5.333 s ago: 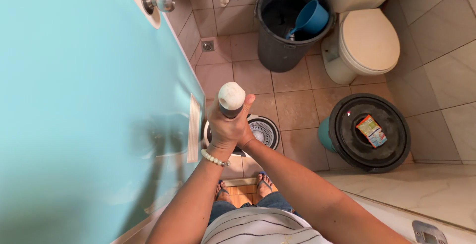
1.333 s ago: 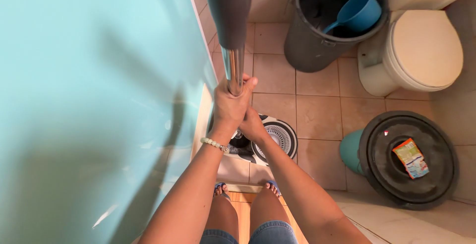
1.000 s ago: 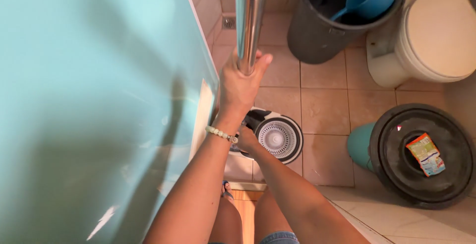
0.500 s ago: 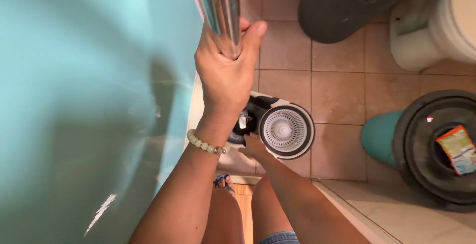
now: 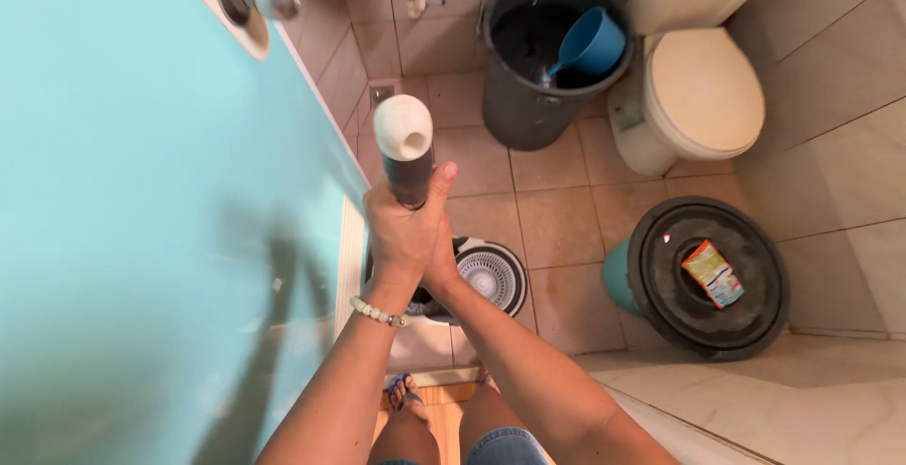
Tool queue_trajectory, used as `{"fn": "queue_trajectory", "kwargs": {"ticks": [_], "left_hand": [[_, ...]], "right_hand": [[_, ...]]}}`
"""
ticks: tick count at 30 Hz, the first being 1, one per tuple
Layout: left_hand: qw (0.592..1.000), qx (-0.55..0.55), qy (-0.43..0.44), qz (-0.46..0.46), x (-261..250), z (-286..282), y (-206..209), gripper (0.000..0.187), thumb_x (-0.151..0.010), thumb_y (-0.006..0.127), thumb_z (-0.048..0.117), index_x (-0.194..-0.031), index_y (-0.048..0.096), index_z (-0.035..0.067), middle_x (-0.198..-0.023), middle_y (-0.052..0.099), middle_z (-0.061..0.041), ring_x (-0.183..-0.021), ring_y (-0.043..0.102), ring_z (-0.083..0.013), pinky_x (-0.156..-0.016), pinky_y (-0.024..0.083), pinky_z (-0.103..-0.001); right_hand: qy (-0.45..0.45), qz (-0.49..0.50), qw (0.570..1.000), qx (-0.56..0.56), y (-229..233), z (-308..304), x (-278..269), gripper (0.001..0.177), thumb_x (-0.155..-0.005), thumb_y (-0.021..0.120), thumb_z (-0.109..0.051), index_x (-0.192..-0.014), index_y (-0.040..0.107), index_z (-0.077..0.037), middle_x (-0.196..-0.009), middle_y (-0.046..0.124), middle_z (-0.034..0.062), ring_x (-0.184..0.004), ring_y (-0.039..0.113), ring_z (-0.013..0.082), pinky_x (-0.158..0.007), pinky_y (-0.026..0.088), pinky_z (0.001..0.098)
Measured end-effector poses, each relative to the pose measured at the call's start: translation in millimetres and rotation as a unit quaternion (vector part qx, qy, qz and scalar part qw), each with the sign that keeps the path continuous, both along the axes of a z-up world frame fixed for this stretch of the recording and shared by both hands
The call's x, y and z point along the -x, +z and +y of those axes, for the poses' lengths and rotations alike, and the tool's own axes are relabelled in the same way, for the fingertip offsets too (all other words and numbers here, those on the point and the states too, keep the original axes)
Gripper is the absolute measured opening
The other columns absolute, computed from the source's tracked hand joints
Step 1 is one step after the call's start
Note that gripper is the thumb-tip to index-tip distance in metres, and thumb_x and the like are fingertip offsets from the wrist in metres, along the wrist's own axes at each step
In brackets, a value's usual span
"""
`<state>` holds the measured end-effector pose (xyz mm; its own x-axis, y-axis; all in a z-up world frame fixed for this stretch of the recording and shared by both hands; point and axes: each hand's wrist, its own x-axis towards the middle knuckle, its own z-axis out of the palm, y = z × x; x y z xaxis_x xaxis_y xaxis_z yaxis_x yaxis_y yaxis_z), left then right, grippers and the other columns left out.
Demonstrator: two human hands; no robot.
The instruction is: The person assembles a spin mop, then repeatedly dips and wrings it in a spin bucket in a bathroom. They briefly retrieve a tissue from the sink area, walk to a nearby room, and place the tissue into a plastic bag under a table before returning to continue wringing the mop.
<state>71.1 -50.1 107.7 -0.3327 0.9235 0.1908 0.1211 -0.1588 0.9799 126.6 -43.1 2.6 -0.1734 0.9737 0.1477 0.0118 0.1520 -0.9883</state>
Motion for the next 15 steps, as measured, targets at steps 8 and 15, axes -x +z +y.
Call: {"fn": "queue_trajectory", "kwargs": {"ticks": [8,15], "left_hand": [[0.977,-0.202,-0.073,0.012,-3.0,4.1,199.4,0.034,-0.095,0.082,0.029,-0.103,0.060,0.005,-0.074,0.062,0.002,-0.065,0.063,-0.0084,-0.060,0.052,-0.027],[0.969,-0.237,-0.049,0.057,-22.4,-1.1,223.6,0.037,-0.092,0.087,0.021,-0.108,0.058,0.003,-0.087,0.063,0.000,-0.077,0.060,-0.0107,-0.072,0.055,-0.028]], "right_hand": [[-0.067,-0.056,0.988,-0.131,189.4,17.5,-14.4,0.030,-0.089,0.072,-0.017,-0.113,0.068,0.001,-0.100,0.076,0.0101,-0.099,0.075,0.0160,-0.084,0.058,0.0328],[-0.070,-0.003,0.990,-0.126,199.5,9.7,-21.9,0.029,-0.093,0.067,-0.020,-0.116,0.065,-0.001,-0.103,0.072,0.0085,-0.099,0.071,0.0164,-0.086,0.057,0.0329]]}}
